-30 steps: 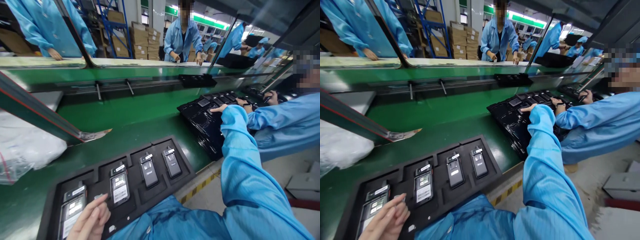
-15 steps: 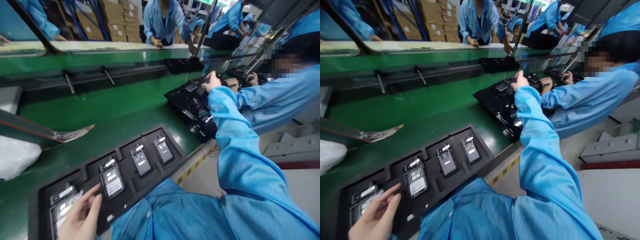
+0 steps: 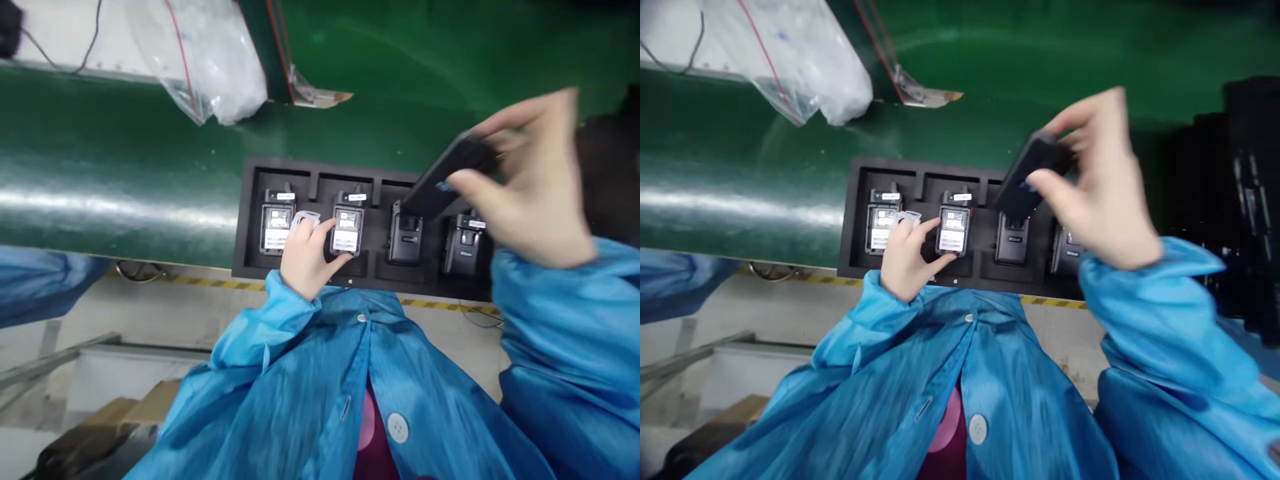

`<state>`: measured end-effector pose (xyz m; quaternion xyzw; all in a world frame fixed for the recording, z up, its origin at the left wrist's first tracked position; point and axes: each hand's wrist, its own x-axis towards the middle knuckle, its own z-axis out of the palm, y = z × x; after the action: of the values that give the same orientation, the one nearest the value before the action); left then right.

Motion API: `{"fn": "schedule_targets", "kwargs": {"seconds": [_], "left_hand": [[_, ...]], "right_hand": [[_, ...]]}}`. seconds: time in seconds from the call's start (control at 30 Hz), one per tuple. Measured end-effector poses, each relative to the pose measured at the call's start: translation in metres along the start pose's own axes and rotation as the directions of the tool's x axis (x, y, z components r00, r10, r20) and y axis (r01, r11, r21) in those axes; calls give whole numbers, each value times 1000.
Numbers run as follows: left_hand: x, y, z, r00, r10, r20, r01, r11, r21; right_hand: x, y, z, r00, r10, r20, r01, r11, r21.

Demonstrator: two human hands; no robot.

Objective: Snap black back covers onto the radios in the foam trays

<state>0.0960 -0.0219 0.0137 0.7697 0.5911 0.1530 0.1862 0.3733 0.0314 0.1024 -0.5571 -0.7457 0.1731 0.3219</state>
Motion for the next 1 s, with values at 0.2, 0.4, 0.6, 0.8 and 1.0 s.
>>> {"fn": "schedule_targets", "kwargs": {"seconds": [0.2,0.4,0.6,0.8,1.0], "left_hand": [[-4,-6,0,998,-33,45,31,998,50],[-7,-7,2,999,-28,43,27,999,25],[-7,-8,2,999,-19,48,18,1000,26],[-8,-8,4,1000,-9,15,8,999,48],[-10,-10,5,1000,3,1,-3,998,60]], "right_hand": [[-5,-25,97,938,-45,343,-12,987,161],[-5,-18,116,913,-59,404,19,994,104],[-6,-20,119,925,-41,378,79,993,-87],[-14,-19,126,950,-85,299,157,962,-225],[-18,-21,133,952,-56,300,153,938,-311]]}}
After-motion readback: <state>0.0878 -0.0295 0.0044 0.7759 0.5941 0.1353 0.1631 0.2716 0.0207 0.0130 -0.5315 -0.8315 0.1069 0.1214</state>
